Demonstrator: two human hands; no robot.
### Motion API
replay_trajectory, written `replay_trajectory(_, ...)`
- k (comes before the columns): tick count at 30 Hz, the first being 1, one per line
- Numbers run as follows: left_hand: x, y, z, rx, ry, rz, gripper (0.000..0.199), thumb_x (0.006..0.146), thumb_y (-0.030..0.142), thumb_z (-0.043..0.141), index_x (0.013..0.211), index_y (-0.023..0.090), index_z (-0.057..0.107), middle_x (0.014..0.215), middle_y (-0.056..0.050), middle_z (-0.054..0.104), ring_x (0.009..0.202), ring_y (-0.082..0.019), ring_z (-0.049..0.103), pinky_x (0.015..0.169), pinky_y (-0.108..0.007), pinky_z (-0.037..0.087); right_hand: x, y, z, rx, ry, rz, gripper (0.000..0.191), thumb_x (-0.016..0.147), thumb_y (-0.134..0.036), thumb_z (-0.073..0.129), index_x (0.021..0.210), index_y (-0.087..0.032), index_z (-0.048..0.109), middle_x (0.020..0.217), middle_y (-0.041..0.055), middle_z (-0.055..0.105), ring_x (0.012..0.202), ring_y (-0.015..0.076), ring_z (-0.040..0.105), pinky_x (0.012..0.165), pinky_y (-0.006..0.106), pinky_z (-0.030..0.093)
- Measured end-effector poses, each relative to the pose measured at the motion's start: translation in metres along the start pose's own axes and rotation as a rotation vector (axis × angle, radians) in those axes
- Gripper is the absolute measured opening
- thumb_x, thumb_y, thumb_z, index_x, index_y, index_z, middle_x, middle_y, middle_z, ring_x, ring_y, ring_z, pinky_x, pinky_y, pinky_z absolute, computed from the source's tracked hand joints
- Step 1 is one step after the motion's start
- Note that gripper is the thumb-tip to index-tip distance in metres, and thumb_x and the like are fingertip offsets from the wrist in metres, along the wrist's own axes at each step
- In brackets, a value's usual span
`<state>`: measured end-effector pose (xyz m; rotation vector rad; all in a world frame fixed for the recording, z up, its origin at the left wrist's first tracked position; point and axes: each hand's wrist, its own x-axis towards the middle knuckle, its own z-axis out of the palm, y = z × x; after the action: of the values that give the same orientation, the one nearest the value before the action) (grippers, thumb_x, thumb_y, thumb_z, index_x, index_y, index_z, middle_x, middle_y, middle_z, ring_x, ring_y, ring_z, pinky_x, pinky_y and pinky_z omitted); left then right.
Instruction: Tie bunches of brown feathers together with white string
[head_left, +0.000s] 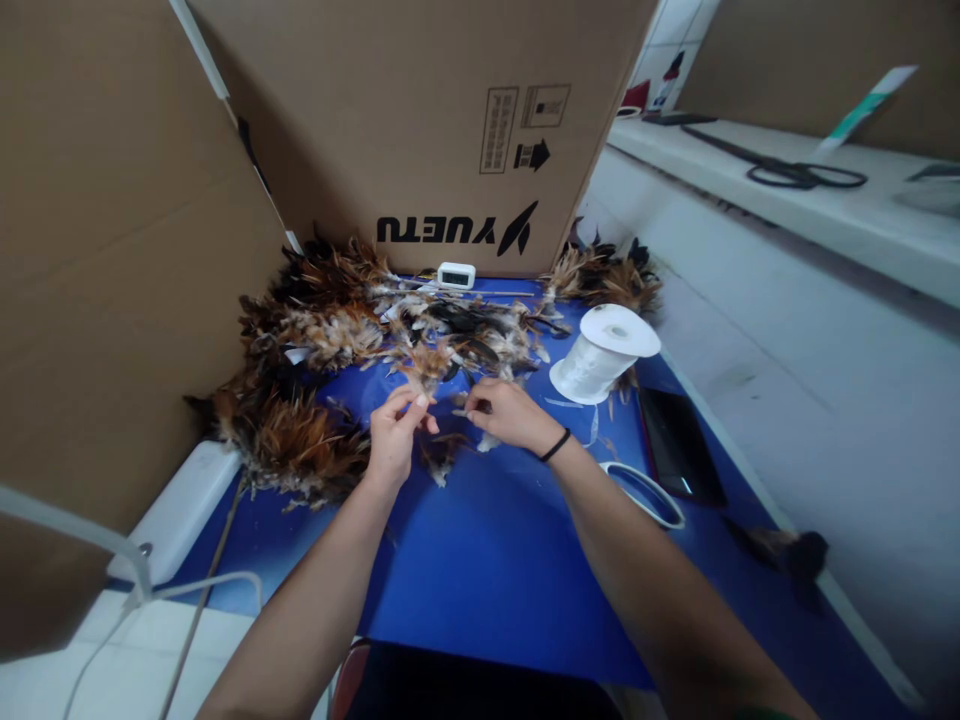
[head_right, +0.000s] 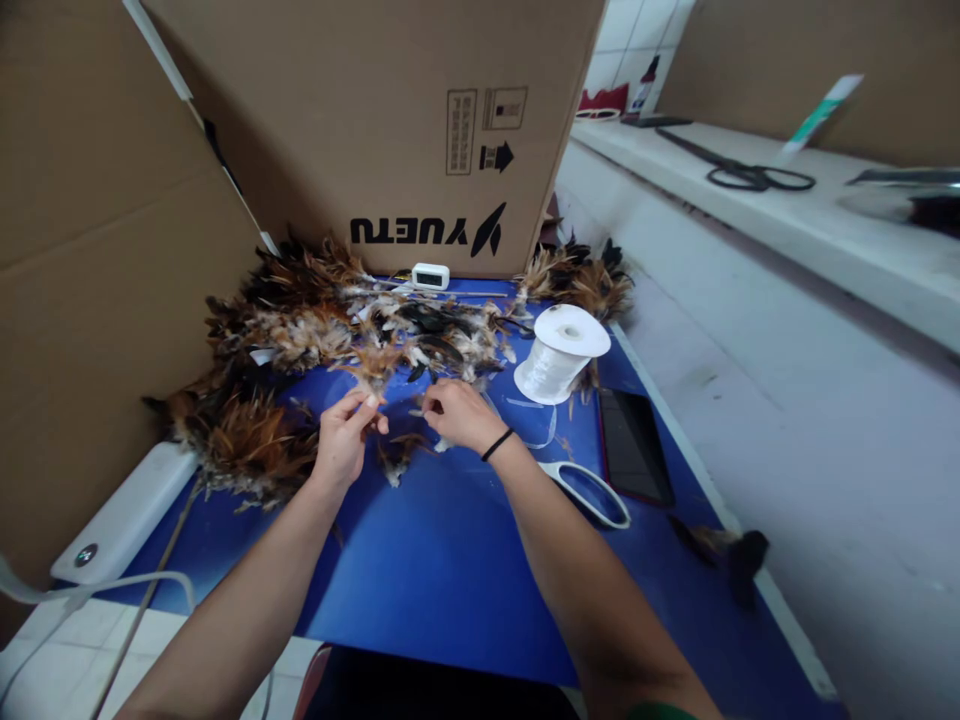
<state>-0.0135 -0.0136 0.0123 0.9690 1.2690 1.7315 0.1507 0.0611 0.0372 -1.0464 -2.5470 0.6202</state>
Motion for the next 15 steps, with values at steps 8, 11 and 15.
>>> replay_trajectory(8,-0.006,0.004,0.003,-0.059,-0.209,-0.178,0.02,0.073,0.034,0.066,0.071,0.014,0.066,0.052,0.003,0.055,0.042,-0.007,0.049,0.049,-0.021,0.04,-0.002,-0.006,-0.016,0.497,0.013,0.177,0.008,0.07,-0.02,0.059,0.074,-0.015,0.064,0.064,-0.0001,0.065,0.057,0.0102,0.056,0.056,0.022,0.043)
replay_trajectory(11,-0.007,0.003,0.003,0.017,-0.245,-0.136,0.022,0.074,0.037,0.066,0.071,0.015,0.066,0.059,0.001,0.06,0.042,-0.007,0.049,0.049,-0.023,0.039,-0.002,-0.014,-0.015,0.647,-0.046,0.227,0.008,0.066,-0.014,0.058,0.073,-0.013,0.064,0.061,-0.0003,0.064,0.054,0.0089,0.056,0.055,0.021,0.044)
replay_trajectory(15,-0.007,0.0,0.003,0.09,-0.235,-0.068,0.022,0.074,0.037,0.066,0.07,0.015,0.067,0.06,0.001,0.061,0.044,-0.008,0.05,0.052,-0.024,0.04,-0.002,-0.018,-0.014,0.753,-0.095,0.254,0.007,0.065,-0.016,0.062,0.071,-0.012,0.064,0.057,-0.0007,0.063,0.051,0.008,0.053,0.052,0.021,0.043)
